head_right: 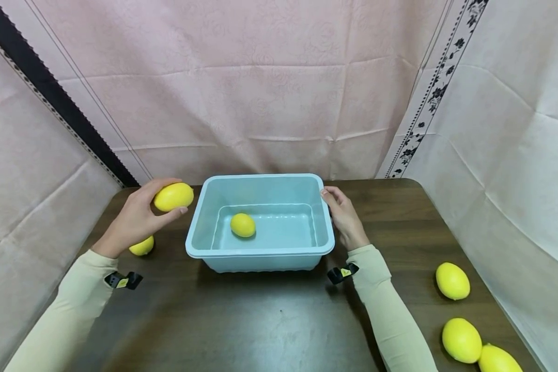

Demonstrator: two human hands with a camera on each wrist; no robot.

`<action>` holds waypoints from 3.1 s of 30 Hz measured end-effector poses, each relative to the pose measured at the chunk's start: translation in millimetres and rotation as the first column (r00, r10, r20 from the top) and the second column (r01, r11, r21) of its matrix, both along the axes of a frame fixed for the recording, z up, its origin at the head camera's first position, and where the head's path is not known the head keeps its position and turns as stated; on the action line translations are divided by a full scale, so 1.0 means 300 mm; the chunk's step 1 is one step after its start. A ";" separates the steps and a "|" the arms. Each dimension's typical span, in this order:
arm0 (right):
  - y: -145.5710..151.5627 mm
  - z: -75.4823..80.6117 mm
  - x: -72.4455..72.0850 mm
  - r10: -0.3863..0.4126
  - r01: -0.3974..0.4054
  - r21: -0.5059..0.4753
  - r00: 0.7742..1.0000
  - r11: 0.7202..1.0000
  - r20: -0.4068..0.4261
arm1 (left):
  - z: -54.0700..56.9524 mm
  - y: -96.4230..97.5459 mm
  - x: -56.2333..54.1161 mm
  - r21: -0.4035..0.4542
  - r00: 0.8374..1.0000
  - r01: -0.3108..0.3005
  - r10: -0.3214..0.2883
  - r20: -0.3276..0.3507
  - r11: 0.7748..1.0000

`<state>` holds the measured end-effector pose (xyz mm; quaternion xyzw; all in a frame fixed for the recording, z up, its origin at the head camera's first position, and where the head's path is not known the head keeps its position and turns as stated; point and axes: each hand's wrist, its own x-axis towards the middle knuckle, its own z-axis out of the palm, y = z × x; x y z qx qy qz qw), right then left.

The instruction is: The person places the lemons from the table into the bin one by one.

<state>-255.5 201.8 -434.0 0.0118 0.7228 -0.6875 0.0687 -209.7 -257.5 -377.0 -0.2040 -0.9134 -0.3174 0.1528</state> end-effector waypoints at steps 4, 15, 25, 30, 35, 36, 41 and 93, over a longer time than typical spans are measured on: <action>-0.001 0.000 0.001 -0.007 0.007 -0.007 1.000 1.000 0.000 | 0.010 0.019 0.009 0.018 1.000 0.030 -0.030 0.010 0.999; 0.001 -0.015 -0.005 -0.012 0.012 -0.003 1.000 1.000 0.008 | 0.023 0.070 0.021 0.047 0.998 0.058 -0.058 0.010 0.997; 0.008 -0.014 -0.003 0.005 -0.005 -0.010 1.000 1.000 0.014 | 0.024 0.112 0.032 0.075 0.996 0.048 -0.053 0.066 0.996; 0.004 -0.015 -0.006 0.001 -0.001 -0.015 1.000 1.000 0.016 | 0.027 0.127 0.034 0.090 0.994 0.056 -0.064 0.084 0.994; 0.004 -0.014 -0.005 0.003 -0.003 -0.018 1.000 1.000 0.016 | 0.024 0.144 0.033 0.096 0.992 0.073 -0.082 0.094 0.993; 0.004 -0.013 -0.005 0.004 -0.004 -0.018 1.000 1.000 0.015 | 0.023 0.148 0.033 0.096 0.992 0.076 -0.085 0.093 0.992; 0.003 -0.006 0.000 -0.001 0.002 -0.027 1.000 1.000 0.021 | 0.019 0.166 0.032 0.099 0.990 0.097 -0.107 0.095 0.990; 0.003 -0.010 -0.004 0.005 -0.005 -0.037 1.000 0.999 0.015 | -0.018 0.250 0.037 0.088 0.965 0.225 -0.235 0.113 0.970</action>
